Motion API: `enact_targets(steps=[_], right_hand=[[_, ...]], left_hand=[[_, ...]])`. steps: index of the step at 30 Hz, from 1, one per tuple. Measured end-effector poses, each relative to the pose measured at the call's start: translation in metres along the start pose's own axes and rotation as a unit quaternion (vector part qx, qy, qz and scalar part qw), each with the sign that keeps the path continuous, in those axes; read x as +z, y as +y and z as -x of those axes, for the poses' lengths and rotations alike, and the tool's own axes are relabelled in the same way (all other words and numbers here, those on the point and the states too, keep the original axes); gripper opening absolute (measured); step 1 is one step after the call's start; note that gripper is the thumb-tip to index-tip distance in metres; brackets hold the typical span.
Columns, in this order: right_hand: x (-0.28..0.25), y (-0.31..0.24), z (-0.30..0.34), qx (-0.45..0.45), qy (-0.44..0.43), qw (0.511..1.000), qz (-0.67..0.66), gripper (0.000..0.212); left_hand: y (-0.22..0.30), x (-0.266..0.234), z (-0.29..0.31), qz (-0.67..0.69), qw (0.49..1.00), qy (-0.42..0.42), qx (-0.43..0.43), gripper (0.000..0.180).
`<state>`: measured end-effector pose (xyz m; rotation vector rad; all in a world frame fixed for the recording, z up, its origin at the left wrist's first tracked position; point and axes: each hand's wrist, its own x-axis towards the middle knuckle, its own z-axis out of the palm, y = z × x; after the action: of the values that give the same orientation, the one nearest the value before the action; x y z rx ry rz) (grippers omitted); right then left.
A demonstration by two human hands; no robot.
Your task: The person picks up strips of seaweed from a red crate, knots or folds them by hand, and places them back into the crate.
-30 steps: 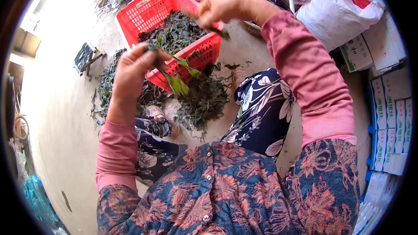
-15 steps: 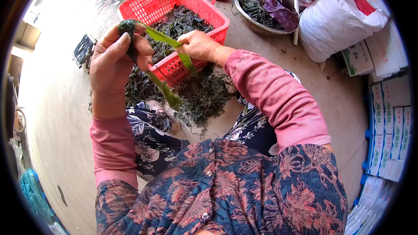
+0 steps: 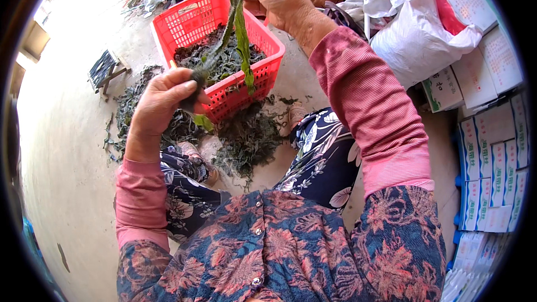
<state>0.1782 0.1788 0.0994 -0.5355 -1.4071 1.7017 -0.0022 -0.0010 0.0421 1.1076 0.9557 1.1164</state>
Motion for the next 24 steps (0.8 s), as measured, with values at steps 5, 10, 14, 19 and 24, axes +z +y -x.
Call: enact_targets(steps=[5,10,14,19,24], right_hand=[[0.037,-0.035,0.012,0.010,-0.006,1.000,0.028,0.012],[0.064,-0.049,0.010,-0.033,-0.112,0.993,0.002,0.011],[0.083,-0.066,0.012,-0.066,-0.133,0.988,0.040,0.011],[0.083,-0.075,0.007,-0.082,-0.153,0.984,0.029,0.012],[0.079,-0.080,0.004,-0.083,-0.171,0.982,0.012,0.013]], left_hand=[[-0.012,0.004,-0.007,-0.009,0.999,-0.048,0.021,0.023],[-0.025,-0.002,-0.024,-0.065,0.985,0.105,0.125,0.054],[-0.020,0.006,-0.032,-0.078,0.987,0.083,0.110,0.063],[-0.030,0.008,-0.041,-0.112,0.992,0.025,0.058,0.053],[-0.054,-0.005,-0.053,-0.164,0.984,0.073,0.013,0.015]])
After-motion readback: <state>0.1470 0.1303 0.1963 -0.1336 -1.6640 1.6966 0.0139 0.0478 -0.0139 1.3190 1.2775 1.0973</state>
